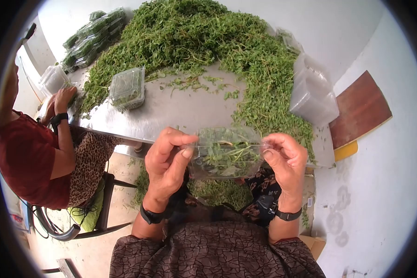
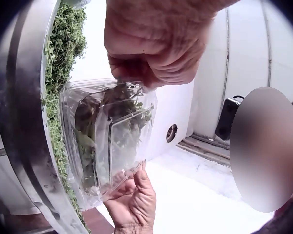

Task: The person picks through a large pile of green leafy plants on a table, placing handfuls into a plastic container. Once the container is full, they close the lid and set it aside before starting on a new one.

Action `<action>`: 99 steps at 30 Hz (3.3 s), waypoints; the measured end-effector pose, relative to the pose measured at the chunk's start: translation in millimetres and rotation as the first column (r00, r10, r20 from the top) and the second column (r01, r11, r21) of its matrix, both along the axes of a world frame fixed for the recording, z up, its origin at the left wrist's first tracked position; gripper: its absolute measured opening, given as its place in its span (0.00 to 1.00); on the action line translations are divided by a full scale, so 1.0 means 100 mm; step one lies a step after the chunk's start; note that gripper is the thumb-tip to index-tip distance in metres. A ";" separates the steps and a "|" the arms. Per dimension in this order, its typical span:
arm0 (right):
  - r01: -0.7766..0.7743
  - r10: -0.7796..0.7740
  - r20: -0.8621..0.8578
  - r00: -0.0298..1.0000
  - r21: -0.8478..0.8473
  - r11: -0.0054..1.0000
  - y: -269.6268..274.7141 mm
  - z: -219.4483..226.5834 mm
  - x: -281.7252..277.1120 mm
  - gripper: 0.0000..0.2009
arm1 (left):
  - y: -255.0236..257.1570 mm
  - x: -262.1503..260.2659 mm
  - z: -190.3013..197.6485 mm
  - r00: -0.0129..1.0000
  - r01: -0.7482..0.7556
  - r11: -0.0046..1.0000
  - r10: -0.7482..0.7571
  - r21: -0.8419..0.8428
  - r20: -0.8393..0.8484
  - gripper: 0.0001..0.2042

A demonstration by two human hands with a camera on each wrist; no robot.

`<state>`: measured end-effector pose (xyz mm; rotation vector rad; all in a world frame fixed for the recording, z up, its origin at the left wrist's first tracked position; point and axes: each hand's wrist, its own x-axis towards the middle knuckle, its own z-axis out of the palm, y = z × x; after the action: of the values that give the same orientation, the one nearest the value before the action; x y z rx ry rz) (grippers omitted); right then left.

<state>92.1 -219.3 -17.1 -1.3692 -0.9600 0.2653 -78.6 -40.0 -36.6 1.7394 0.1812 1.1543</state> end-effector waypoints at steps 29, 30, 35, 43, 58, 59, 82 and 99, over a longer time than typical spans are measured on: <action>0.065 -0.060 0.185 0.981 -0.022 0.998 -0.22 0.09 -0.12 0.09 | -0.11 -0.20 0.19 0.972 0.112 0.988 -0.087 0.106 -0.218 0.10; 0.051 -0.042 0.230 0.972 -0.033 0.998 -0.24 0.10 -0.12 0.09 | -0.11 -0.22 0.19 0.969 0.119 0.989 -0.097 0.088 -0.229 0.09; 0.001 0.014 0.167 0.986 -0.091 0.996 -0.30 0.15 -0.21 0.08 | -0.13 -0.31 0.19 0.951 0.133 0.991 -0.119 0.032 -0.285 0.09; -0.056 0.065 0.038 0.997 -0.195 0.979 -0.36 0.00 -0.25 0.07 | -0.14 -0.40 0.10 0.891 0.126 0.977 -0.187 -0.172 -0.413 0.08; 0.146 -0.105 0.255 0.961 -0.149 0.978 -0.15 0.13 -0.10 0.10 | 0.16 -0.01 0.29 0.964 0.155 0.947 -0.083 0.281 -0.254 0.09; 0.175 -0.134 0.266 0.955 -0.137 0.975 -0.11 0.11 -0.08 0.09 | 0.18 0.04 0.28 0.965 0.155 0.946 -0.082 0.286 -0.249 0.09; 0.239 -0.180 0.418 0.891 -0.094 0.966 0.14 0.18 0.15 0.08 | 0.44 0.31 0.25 0.984 0.080 0.922 -0.012 0.379 -0.178 0.10; 0.244 -0.175 0.481 0.859 -0.084 0.966 0.19 0.20 0.23 0.07 | 0.44 0.29 0.40 0.951 0.170 0.923 -0.063 0.345 -0.302 0.14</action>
<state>114.6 -200.0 3.4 -1.7002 -1.1939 -0.1832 -49.2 4.0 3.5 2.2186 0.0322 0.8808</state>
